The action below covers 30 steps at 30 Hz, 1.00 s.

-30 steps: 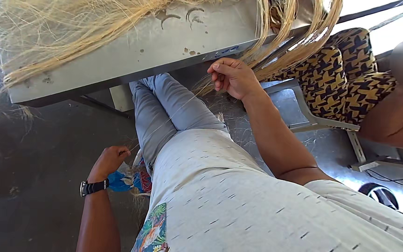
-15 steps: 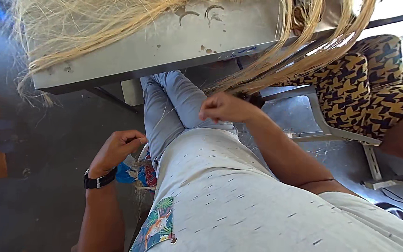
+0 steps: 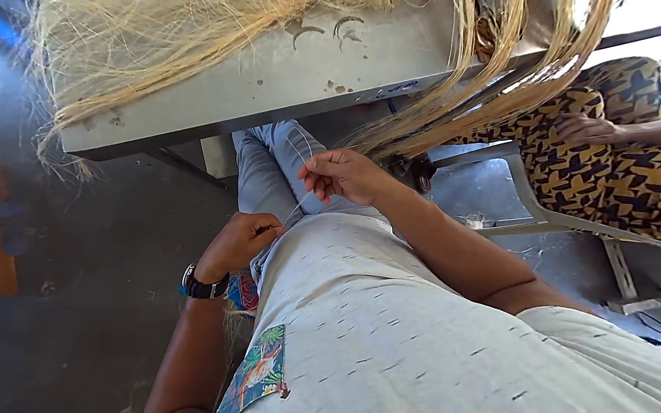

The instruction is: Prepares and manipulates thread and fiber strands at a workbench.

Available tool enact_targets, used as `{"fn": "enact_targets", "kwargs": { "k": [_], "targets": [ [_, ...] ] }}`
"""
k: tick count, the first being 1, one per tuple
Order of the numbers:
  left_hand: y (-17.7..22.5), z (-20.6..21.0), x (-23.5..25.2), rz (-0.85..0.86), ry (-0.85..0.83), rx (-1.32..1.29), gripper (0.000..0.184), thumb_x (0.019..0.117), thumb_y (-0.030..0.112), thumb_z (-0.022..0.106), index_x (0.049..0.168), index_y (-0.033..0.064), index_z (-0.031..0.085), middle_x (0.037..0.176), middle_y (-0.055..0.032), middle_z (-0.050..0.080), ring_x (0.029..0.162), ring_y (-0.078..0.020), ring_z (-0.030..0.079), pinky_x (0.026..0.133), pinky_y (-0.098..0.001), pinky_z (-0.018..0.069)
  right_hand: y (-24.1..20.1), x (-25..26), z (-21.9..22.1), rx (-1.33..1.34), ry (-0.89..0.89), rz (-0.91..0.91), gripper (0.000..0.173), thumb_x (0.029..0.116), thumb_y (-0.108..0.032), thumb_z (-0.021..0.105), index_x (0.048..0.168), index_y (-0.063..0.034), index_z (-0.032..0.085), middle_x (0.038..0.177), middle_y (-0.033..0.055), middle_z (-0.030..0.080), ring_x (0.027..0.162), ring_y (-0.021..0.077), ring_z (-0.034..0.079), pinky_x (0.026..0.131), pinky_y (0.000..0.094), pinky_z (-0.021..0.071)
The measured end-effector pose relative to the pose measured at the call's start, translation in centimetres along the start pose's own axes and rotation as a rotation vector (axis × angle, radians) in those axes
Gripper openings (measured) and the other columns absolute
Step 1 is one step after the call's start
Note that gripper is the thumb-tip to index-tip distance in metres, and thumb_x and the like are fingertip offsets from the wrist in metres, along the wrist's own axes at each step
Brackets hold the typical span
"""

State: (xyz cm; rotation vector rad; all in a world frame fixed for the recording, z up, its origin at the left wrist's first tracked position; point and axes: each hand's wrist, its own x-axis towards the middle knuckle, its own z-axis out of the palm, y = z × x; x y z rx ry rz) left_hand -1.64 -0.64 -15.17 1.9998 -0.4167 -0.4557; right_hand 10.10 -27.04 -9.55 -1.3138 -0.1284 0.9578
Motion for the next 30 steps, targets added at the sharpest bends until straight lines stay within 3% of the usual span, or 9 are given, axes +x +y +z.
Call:
{"fn": "enact_targets", "kwargs": {
  "k": [7, 11, 15, 21, 26, 30],
  "targets": [
    [-0.7, -0.5, -0.4, -0.053, -0.032, 0.013, 0.026, 0.1047, 0.032, 0.057, 0.099, 0.0136, 0.075, 0.070, 0.0071, 0.060, 0.060, 0.0000, 0.051, 0.058, -0.0208, 0.0439, -1.2, -0.4, -2.4, 0.018, 0.024, -0.018, 0.036, 0.1124, -0.023, 0.039, 0.113, -0.0032, 0.069, 0.077, 0.0002, 0.062, 0.058, 0.0077, 0.058, 0.056, 0.0241, 0.0552],
    [-1.1, -0.5, -0.3, -0.075, -0.051, 0.034, 0.027, 0.1044, 0.033, 0.057, 0.098, 0.0137, 0.075, 0.069, 0.0072, 0.060, 0.059, -0.0003, 0.051, 0.058, -0.0216, 0.0437, -2.0, -0.9, -3.2, 0.025, 0.000, -0.084, 0.035, 0.1121, -0.023, 0.038, 0.114, -0.0045, 0.068, 0.078, -0.0006, 0.062, 0.059, 0.0073, 0.059, 0.058, 0.0239, 0.0557],
    [-1.9, -0.4, -0.5, -0.138, -0.106, 0.081, 0.027, 0.1042, 0.034, 0.057, 0.098, 0.0143, 0.075, 0.069, 0.0063, 0.059, 0.059, -0.0016, 0.050, 0.059, -0.0243, 0.0435, -3.0, -1.5, -4.3, -0.084, 0.100, -0.159, 0.036, 0.1125, -0.021, 0.038, 0.111, -0.0031, 0.069, 0.078, 0.0008, 0.063, 0.057, 0.0070, 0.057, 0.053, 0.0227, 0.0534],
    [-3.3, -0.3, -0.8, -0.196, -0.150, 0.109, 0.028, 0.1039, 0.035, 0.057, 0.098, 0.0135, 0.075, 0.068, 0.0051, 0.059, 0.060, -0.0037, 0.050, 0.060, -0.0266, 0.0440, -4.7, -2.9, -6.5, -0.031, 0.191, -0.256, 0.037, 0.1129, -0.020, 0.037, 0.113, -0.0011, 0.069, 0.089, 0.0061, 0.073, 0.063, 0.0096, 0.066, 0.059, 0.0246, 0.0591],
    [-4.3, -0.2, -1.0, -0.219, -0.153, 0.088, 0.028, 0.1036, 0.034, 0.057, 0.097, 0.0129, 0.075, 0.068, 0.0047, 0.059, 0.060, -0.0041, 0.051, 0.060, -0.0270, 0.0448, -5.5, -3.5, -6.7, 0.045, 0.267, -0.344, 0.029, 0.1110, -0.014, 0.044, 0.109, 0.0000, 0.069, 0.084, 0.0050, 0.072, 0.067, 0.0112, 0.070, 0.063, 0.0273, 0.0624],
    [-4.8, -0.4, -1.1, -0.230, -0.162, 0.084, 0.027, 0.1025, 0.034, 0.059, 0.096, 0.0134, 0.075, 0.068, 0.0053, 0.060, 0.059, -0.0034, 0.051, 0.059, -0.0261, 0.0449, -6.0, -3.5, -6.8, 0.019, 0.284, -0.433, 0.034, 0.1124, -0.016, 0.038, 0.116, 0.0013, 0.067, 0.085, 0.0053, 0.071, 0.068, 0.0131, 0.070, 0.066, 0.0308, 0.0633]
  ]
}}
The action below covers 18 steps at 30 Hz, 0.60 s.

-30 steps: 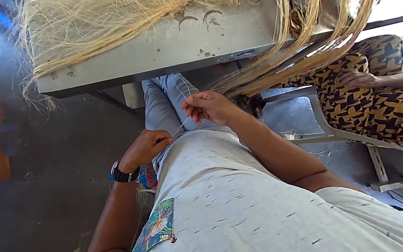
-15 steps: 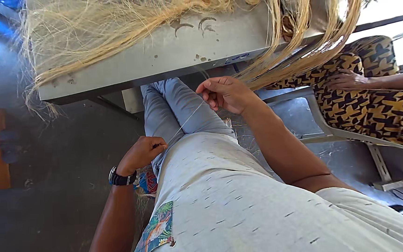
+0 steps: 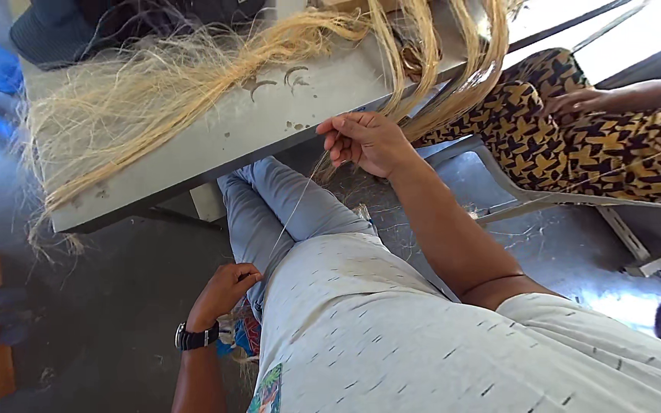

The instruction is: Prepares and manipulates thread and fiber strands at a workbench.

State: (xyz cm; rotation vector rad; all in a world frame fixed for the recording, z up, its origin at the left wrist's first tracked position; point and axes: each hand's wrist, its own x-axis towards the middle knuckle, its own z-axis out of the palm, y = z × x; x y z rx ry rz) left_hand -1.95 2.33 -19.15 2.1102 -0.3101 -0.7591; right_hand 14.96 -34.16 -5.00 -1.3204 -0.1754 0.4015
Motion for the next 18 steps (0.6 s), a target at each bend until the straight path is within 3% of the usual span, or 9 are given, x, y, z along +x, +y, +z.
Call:
{"fn": "enact_targets", "kwargs": {
  "k": [4, 12, 18],
  "targets": [
    [0.0, -0.2, -0.3, -0.032, -0.008, -0.021, 0.026, 0.1019, 0.034, 0.060, 0.096, 0.0145, 0.076, 0.068, 0.0067, 0.061, 0.058, -0.0021, 0.052, 0.058, -0.0242, 0.0452, -0.3, 0.2, -0.2, -0.003, -0.006, -0.064, 0.039, 0.1134, -0.018, 0.033, 0.120, 0.0019, 0.065, 0.087, 0.0062, 0.070, 0.070, 0.0145, 0.070, 0.068, 0.0327, 0.0634],
    [0.1, -0.4, -0.6, -0.048, -0.006, -0.070, 0.022, 0.1014, 0.029, 0.062, 0.097, 0.0137, 0.077, 0.067, 0.0073, 0.062, 0.055, -0.0005, 0.051, 0.055, -0.0209, 0.0446, -1.5, -0.3, -0.8, 0.087, -0.047, -0.114, 0.035, 0.1125, -0.017, 0.039, 0.116, 0.0022, 0.068, 0.080, 0.0052, 0.069, 0.061, 0.0114, 0.067, 0.058, 0.0273, 0.0609],
    [0.0, -0.5, -0.6, -0.052, -0.006, -0.083, 0.022, 0.1009, 0.029, 0.062, 0.097, 0.0140, 0.077, 0.066, 0.0080, 0.062, 0.054, -0.0003, 0.051, 0.054, -0.0202, 0.0444, -2.2, -0.7, -1.4, 0.170, -0.092, -0.111, 0.037, 0.1128, -0.020, 0.038, 0.120, 0.0014, 0.067, 0.081, 0.0059, 0.071, 0.060, 0.0097, 0.067, 0.054, 0.0241, 0.0587]
  ]
}}
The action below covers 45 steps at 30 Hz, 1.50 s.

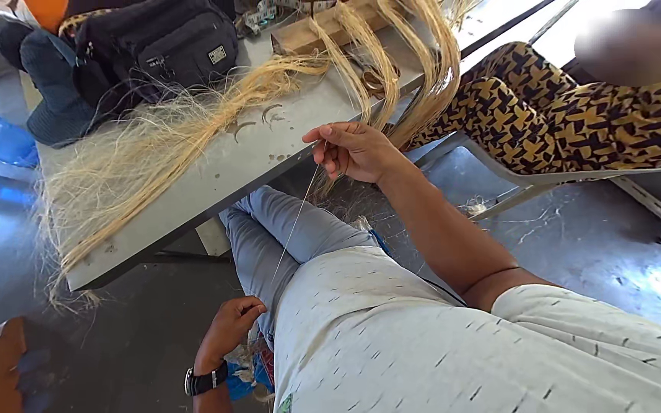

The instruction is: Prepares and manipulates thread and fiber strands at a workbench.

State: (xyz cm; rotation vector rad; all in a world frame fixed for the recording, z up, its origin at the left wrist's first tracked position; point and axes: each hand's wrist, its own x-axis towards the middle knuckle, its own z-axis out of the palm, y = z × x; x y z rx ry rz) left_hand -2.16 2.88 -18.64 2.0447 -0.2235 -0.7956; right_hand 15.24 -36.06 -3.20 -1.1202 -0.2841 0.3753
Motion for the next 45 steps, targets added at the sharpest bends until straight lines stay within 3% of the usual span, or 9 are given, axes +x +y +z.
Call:
{"fn": "enact_targets", "kwargs": {
  "k": [10, 13, 16, 18, 22, 26, 35, 41, 45],
  "targets": [
    [-0.1, 0.1, 0.0, -0.058, -0.029, -0.051, 0.022, 0.1017, 0.027, 0.061, 0.100, 0.0130, 0.077, 0.068, 0.0066, 0.064, 0.053, -0.0014, 0.054, 0.052, -0.0197, 0.0460, -0.8, -0.5, 0.1, -0.015, -0.049, -0.012, 0.040, 0.1126, -0.020, 0.036, 0.120, 0.0024, 0.068, 0.081, 0.0081, 0.073, 0.059, 0.0115, 0.068, 0.053, 0.0261, 0.0589],
    [0.6, -0.5, -0.3, -0.122, 0.082, -0.038, 0.029, 0.1014, 0.021, 0.062, 0.127, 0.0113, 0.071, 0.107, -0.0056, 0.073, 0.066, -0.0130, 0.069, 0.062, -0.0309, 0.0611, -0.9, -0.7, 0.7, -0.054, -0.039, -0.024, 0.038, 0.1120, -0.018, 0.038, 0.115, 0.0016, 0.070, 0.070, 0.0037, 0.068, 0.053, 0.0087, 0.063, 0.048, 0.0237, 0.0561],
    [3.1, -2.9, -0.7, -0.119, 0.392, 0.190, 0.041, 0.1018, 0.025, 0.063, 0.139, 0.0085, 0.062, 0.136, -0.0188, 0.061, 0.091, -0.0289, 0.072, 0.077, -0.0498, 0.0628, -0.7, -0.6, 1.3, -0.125, -0.031, -0.020, 0.035, 0.1113, -0.017, 0.043, 0.112, 0.0023, 0.072, 0.068, 0.0040, 0.067, 0.051, 0.0088, 0.062, 0.047, 0.0239, 0.0559],
    [5.8, -4.3, -0.9, 0.032, 0.683, 0.332, 0.036, 0.1036, 0.027, 0.058, 0.130, 0.0042, 0.068, 0.123, -0.0215, 0.066, 0.081, -0.0275, 0.068, 0.071, -0.0482, 0.0582, -0.5, -0.5, 1.8, -0.162, -0.039, -0.022, 0.035, 0.1113, -0.017, 0.043, 0.113, 0.0023, 0.072, 0.068, 0.0044, 0.067, 0.052, 0.0093, 0.063, 0.048, 0.0246, 0.0566],
    [12.4, -5.7, 0.1, 0.412, 0.999, 0.345, 0.031, 0.1055, 0.028, 0.056, 0.108, 0.0031, 0.075, 0.101, -0.0088, 0.069, 0.080, -0.0080, 0.062, 0.071, -0.0236, 0.0529, 0.1, -0.2, 3.1, -0.276, -0.111, -0.028, 0.033, 0.1109, -0.017, 0.045, 0.112, 0.0017, 0.072, 0.067, 0.0039, 0.067, 0.051, 0.0093, 0.062, 0.047, 0.0251, 0.0557],
    [18.0, -5.4, 2.1, 0.625, 0.889, 0.240, 0.026, 0.1048, 0.026, 0.058, 0.112, 0.0064, 0.073, 0.105, -0.0037, 0.067, 0.083, -0.0076, 0.062, 0.071, -0.0250, 0.0548, 0.3, -0.2, 5.1, -0.550, -0.202, 0.001, 0.031, 0.1104, -0.019, 0.049, 0.110, -0.0001, 0.074, 0.066, 0.0036, 0.066, 0.049, 0.0087, 0.060, 0.045, 0.0234, 0.0527],
    [22.3, -3.3, 5.3, 0.649, 0.822, 0.276, 0.015, 0.1019, 0.019, 0.064, 0.107, 0.0084, 0.074, 0.098, -0.0019, 0.066, 0.076, -0.0061, 0.061, 0.064, -0.0209, 0.0532, 0.4, -0.6, 8.2, -0.872, -0.265, -0.008, 0.034, 0.1082, -0.014, 0.052, 0.081, -0.0020, 0.069, 0.060, 0.0030, 0.061, 0.045, 0.0090, 0.057, 0.041, 0.0235, 0.0492],
    [20.9, -4.7, 4.6, 0.643, 0.813, 0.147, 0.017, 0.1043, 0.019, 0.060, 0.104, 0.0063, 0.070, 0.092, -0.0016, 0.065, 0.071, -0.0065, 0.060, 0.060, -0.0217, 0.0526, 1.2, 0.1, 6.9, -0.515, -0.288, 0.106, 0.019, 0.1048, -0.016, 0.061, 0.111, 0.0002, 0.069, 0.068, 0.0050, 0.065, 0.051, 0.0099, 0.060, 0.045, 0.0230, 0.0523],
    [19.2, -5.5, 3.8, 0.615, 0.751, -0.187, 0.015, 0.1066, 0.022, 0.056, 0.106, 0.0098, 0.066, 0.079, -0.0009, 0.062, 0.059, -0.0095, 0.056, 0.052, -0.0224, 0.0496, 2.2, -0.8, 6.0, -0.244, -0.257, 0.110, 0.011, 0.1038, -0.007, 0.056, 0.103, -0.0016, 0.065, 0.069, 0.0050, 0.063, 0.052, 0.0093, 0.058, 0.046, 0.0228, 0.0521]
  ]
}}
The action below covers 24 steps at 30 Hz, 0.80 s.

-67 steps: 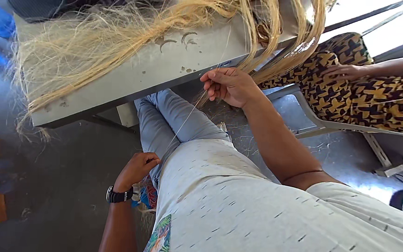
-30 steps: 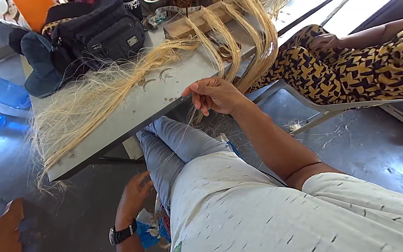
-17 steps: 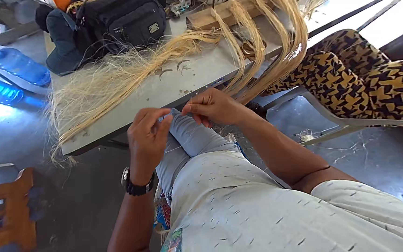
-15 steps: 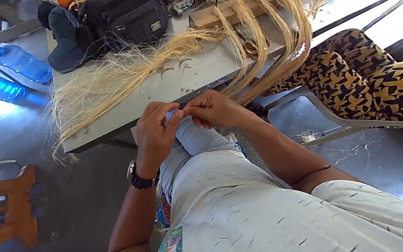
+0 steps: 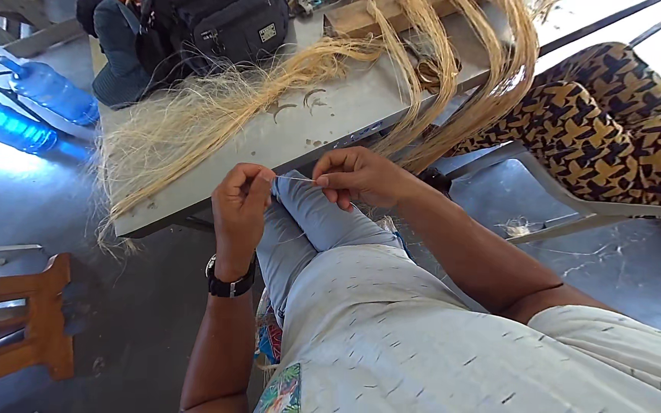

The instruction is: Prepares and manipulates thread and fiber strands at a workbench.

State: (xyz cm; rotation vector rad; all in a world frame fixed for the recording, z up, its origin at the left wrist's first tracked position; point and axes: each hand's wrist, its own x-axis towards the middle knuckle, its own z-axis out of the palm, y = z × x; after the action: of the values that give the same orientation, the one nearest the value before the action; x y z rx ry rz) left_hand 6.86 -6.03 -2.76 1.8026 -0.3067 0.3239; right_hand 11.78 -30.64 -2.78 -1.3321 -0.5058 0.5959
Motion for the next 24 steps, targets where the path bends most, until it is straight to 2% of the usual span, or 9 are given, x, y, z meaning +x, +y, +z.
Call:
{"fn": "enact_targets", "kwargs": {
  "k": [5, 10, 16, 18, 20, 22, 24],
  "targets": [
    [-1.6, 0.1, -1.1, -0.108, -0.022, -0.281, 0.015, 0.1070, 0.019, 0.054, 0.103, 0.0095, 0.065, 0.080, -0.0018, 0.061, 0.061, -0.0099, 0.056, 0.055, -0.0230, 0.0511, 2.5, -1.1, 0.3, 0.196, 0.025, 0.050, 0.013, 0.1037, -0.009, 0.056, 0.102, -0.0037, 0.068, 0.066, 0.0040, 0.059, 0.049, 0.0077, 0.054, 0.045, 0.0211, 0.0496],
    [-3.5, 0.8, -2.2, -0.202, -0.016, -0.396, 0.017, 0.1071, 0.019, 0.053, 0.100, 0.0088, 0.065, 0.078, -0.0025, 0.061, 0.059, -0.0094, 0.056, 0.054, -0.0232, 0.0514, 3.1, -1.6, 0.8, 0.342, -0.035, 0.177, 0.018, 0.1037, -0.010, 0.054, 0.108, -0.0041, 0.071, 0.063, 0.0001, 0.055, 0.048, 0.0042, 0.049, 0.046, 0.0184, 0.0452],
    [-4.6, 2.8, -3.8, -0.206, 0.018, -0.493, 0.015, 0.1061, 0.018, 0.055, 0.100, 0.0088, 0.066, 0.080, -0.0025, 0.062, 0.061, -0.0102, 0.059, 0.059, -0.0254, 0.0549, 3.6, -1.3, 1.1, 0.563, -0.112, 0.147, 0.025, 0.1032, -0.010, 0.051, 0.119, -0.0039, 0.069, 0.063, -0.0036, 0.052, 0.049, 0.0016, 0.048, 0.046, 0.0155, 0.0430],
    [-5.0, 4.1, -4.2, -0.154, 0.066, -0.431, 0.014, 0.1059, 0.017, 0.055, 0.102, 0.0079, 0.065, 0.078, -0.0027, 0.063, 0.060, -0.0108, 0.059, 0.058, -0.0262, 0.0555, 3.8, -0.9, 1.5, 0.638, -0.101, 0.129, 0.027, 0.1046, -0.011, 0.048, 0.123, -0.0032, 0.066, 0.065, -0.0030, 0.052, 0.049, 0.0018, 0.048, 0.047, 0.0152, 0.0440],
    [-5.3, 5.2, -4.7, -0.068, 0.130, -0.222, 0.013, 0.1055, 0.014, 0.056, 0.104, 0.0054, 0.065, 0.080, -0.0031, 0.063, 0.062, -0.0117, 0.060, 0.057, -0.0276, 0.0554, 3.8, -0.5, 2.1, 0.649, -0.031, 0.129, 0.028, 0.1055, -0.011, 0.048, 0.126, -0.0035, 0.066, 0.066, -0.0025, 0.053, 0.049, 0.0020, 0.049, 0.047, 0.0150, 0.0453],
    [-5.5, 6.0, -5.3, 0.049, 0.165, 0.046, 0.013, 0.1032, 0.011, 0.057, 0.105, 0.0028, 0.067, 0.090, -0.0045, 0.064, 0.072, -0.0116, 0.062, 0.063, -0.0283, 0.0567, 3.8, -0.2, 2.7, 0.551, 0.090, 0.136, 0.029, 0.1061, -0.011, 0.048, 0.127, -0.0029, 0.066, 0.066, -0.0012, 0.055, 0.048, 0.0029, 0.049, 0.046, 0.0158, 0.0446],
    [-5.6, 6.5, -5.5, 0.173, 0.177, 0.227, 0.012, 0.1005, 0.009, 0.061, 0.101, 0.0013, 0.069, 0.095, -0.0069, 0.065, 0.080, -0.0111, 0.063, 0.068, -0.0263, 0.0567, 4.0, 0.0, 2.9, 0.339, 0.179, 0.133, 0.027, 0.1062, -0.010, 0.052, 0.127, -0.0026, 0.068, 0.069, 0.0022, 0.059, 0.050, 0.0051, 0.050, 0.047, 0.0182, 0.0459]
  ]
}}
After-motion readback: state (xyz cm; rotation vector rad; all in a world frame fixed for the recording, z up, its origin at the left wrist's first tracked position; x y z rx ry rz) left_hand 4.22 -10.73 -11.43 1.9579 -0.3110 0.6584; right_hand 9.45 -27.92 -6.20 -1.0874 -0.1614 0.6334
